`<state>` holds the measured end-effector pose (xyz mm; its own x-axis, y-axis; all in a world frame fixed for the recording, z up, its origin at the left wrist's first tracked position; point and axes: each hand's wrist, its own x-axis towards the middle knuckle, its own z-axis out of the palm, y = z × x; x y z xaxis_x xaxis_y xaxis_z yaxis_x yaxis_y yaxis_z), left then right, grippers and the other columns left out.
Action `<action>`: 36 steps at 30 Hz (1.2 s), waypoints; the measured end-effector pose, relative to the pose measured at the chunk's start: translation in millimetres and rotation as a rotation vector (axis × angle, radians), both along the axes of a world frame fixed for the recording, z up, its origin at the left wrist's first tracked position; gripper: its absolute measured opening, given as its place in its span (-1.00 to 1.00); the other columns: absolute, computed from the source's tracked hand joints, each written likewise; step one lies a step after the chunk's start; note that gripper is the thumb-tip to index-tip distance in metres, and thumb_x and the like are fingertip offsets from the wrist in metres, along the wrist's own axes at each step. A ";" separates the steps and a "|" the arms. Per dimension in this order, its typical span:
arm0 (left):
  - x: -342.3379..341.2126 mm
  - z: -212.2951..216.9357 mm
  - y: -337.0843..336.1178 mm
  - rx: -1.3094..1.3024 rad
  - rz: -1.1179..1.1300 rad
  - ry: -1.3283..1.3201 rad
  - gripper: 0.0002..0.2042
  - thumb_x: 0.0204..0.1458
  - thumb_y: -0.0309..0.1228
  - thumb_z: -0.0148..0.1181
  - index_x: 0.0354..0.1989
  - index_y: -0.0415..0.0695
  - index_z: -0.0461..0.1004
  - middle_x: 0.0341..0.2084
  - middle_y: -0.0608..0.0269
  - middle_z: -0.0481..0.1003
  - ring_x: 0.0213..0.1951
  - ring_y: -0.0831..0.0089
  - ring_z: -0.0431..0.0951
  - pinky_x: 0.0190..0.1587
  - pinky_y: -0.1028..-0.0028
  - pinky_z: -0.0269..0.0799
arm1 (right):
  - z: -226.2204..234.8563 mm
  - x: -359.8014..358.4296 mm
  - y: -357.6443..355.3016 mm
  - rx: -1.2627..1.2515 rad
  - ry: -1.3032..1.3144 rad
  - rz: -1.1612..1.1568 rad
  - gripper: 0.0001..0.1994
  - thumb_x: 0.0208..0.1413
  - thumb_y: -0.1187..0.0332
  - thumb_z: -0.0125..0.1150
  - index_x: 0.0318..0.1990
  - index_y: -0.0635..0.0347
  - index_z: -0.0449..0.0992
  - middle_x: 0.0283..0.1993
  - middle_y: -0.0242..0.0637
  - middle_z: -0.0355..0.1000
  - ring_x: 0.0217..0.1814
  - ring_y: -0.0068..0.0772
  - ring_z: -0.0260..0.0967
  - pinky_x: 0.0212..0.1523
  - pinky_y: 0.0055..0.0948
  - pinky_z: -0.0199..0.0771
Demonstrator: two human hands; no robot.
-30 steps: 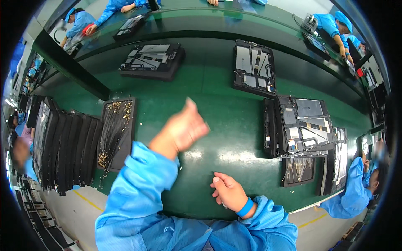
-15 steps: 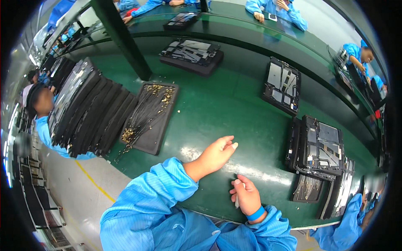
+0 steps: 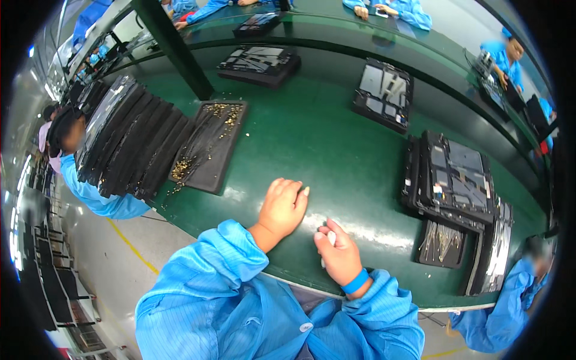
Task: Assembling internal components and wiring of electronic devices on a production line.
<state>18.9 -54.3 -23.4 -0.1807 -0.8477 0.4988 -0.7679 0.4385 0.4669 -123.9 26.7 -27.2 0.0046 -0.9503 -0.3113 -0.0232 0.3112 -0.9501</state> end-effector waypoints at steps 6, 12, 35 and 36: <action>-7.0 -3.1 12.0 -0.041 0.046 -0.228 -0.80 -0.18 -0.38 0.05 -0.46 -0.30 0.39 -0.48 0.01 0.37 -0.29 0.08 0.32 -0.09 0.26 0.18 | 9.1 1.0 8.4 -0.003 -0.127 0.025 -0.63 -0.04 0.23 0.01 -0.14 0.34 0.29 -0.36 -0.10 0.39 -0.31 -0.36 0.35 -0.29 -0.46 0.31; -14.1 1.4 14.0 0.005 0.042 -0.294 -0.81 -0.16 -0.38 0.02 -0.49 -0.29 0.38 -0.46 -0.01 0.37 -0.29 0.09 0.31 -0.13 0.28 0.19 | 19.0 -13.4 19.3 -0.082 -0.023 0.117 -0.63 -0.04 0.24 -0.03 -0.14 0.35 0.28 -0.33 -0.01 0.36 -0.28 -0.17 0.33 -0.24 -0.41 0.30; -107.6 17.9 -202.0 0.917 0.134 1.781 -0.38 -0.06 -0.10 -0.04 0.10 -0.13 -0.10 0.13 -0.04 -0.25 0.15 0.11 -0.17 0.16 0.26 -0.34 | 12.6 -27.4 1.8 0.519 -0.554 0.226 -0.56 0.02 0.20 -0.06 -0.01 0.32 0.14 -0.41 -0.29 0.29 -0.49 -0.56 0.28 -0.48 -0.63 0.30; -109.4 20.4 -213.6 0.892 0.194 1.756 -0.49 -0.06 -0.10 -0.05 0.02 -0.08 0.04 0.08 0.00 -0.10 0.08 0.15 -0.03 0.12 0.27 -0.22 | 15.5 -31.8 -3.4 0.543 -0.546 0.283 -0.59 0.04 0.25 -0.09 0.00 0.30 0.11 -0.28 -0.23 0.29 -0.41 -0.54 0.29 -0.42 -0.60 0.33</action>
<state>-90.5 -267.9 -3.0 0.0598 -0.8587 -0.5090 0.7018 -0.3265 0.6332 -155.8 23.2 -11.7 0.5053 -0.6077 -0.6127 0.2521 0.7830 -0.5687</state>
